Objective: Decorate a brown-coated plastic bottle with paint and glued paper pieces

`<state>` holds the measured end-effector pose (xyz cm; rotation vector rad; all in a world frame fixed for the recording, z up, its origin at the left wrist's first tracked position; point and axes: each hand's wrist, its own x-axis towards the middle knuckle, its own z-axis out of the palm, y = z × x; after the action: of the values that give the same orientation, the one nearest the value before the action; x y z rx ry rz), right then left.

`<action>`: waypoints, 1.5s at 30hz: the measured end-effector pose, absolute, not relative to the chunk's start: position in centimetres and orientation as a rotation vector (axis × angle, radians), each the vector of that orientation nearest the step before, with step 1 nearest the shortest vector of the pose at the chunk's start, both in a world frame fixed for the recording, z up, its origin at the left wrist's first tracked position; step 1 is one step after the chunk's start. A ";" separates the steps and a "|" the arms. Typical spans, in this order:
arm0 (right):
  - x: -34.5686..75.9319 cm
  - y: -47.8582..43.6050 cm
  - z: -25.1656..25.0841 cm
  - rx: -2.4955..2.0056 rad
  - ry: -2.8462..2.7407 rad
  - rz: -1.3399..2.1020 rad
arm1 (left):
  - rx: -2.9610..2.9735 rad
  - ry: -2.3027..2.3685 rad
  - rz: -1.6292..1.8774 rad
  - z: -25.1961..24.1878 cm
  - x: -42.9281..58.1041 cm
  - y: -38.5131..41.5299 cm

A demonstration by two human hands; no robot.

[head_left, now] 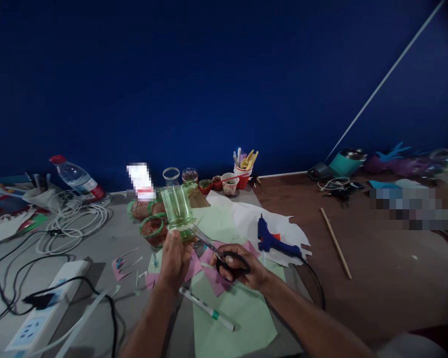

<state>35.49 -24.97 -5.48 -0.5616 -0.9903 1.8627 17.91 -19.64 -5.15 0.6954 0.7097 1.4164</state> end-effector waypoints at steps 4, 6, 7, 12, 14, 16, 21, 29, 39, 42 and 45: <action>35.9 -25.0 -5.4 -0.528 -0.995 1.873 | 0.694 0.796 1.479 -4.4 18.0 -19.8; 36.0 -25.1 -5.2 -0.527 -0.997 1.897 | 0.686 0.812 1.503 -4.1 17.9 -19.8; 36.0 -25.1 -5.1 -0.526 -0.994 1.905 | 0.689 0.814 1.511 -4.1 17.8 -19.8; 36.0 -25.0 -4.9 -0.527 -0.940 1.895 | 0.683 0.822 1.502 -4.1 17.7 -19.9; 36.2 -25.0 -5.0 -0.517 -0.920 1.912 | 0.699 0.792 1.497 -4.2 17.8 -19.9; 36.4 -24.9 -5.0 -0.499 -0.907 1.938 | 0.755 0.748 1.492 -4.1 17.8 -19.9; 36.9 -25.0 -4.9 -0.493 -0.861 1.939 | 0.826 0.720 1.492 -3.8 17.6 -20.1; 35.8 -25.2 -4.6 -0.586 -0.986 1.807 | 0.784 0.808 1.433 -3.8 18.0 -20.6; 34.7 -25.8 -4.1 -0.777 -1.109 1.686 | 0.750 0.749 1.412 -3.9 19.1 -20.6; 34.5 -25.9 -4.3 -0.776 -1.116 1.670 | 0.753 0.758 1.420 -4.1 19.1 -20.6; 34.3 -25.9 -4.6 -0.788 -1.115 1.676 | 0.779 0.755 1.402 -4.3 18.9 -20.5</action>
<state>34.28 -25.87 -4.58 -0.7879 -1.1151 1.6756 18.93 -20.50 -4.30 0.7786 0.7547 1.4022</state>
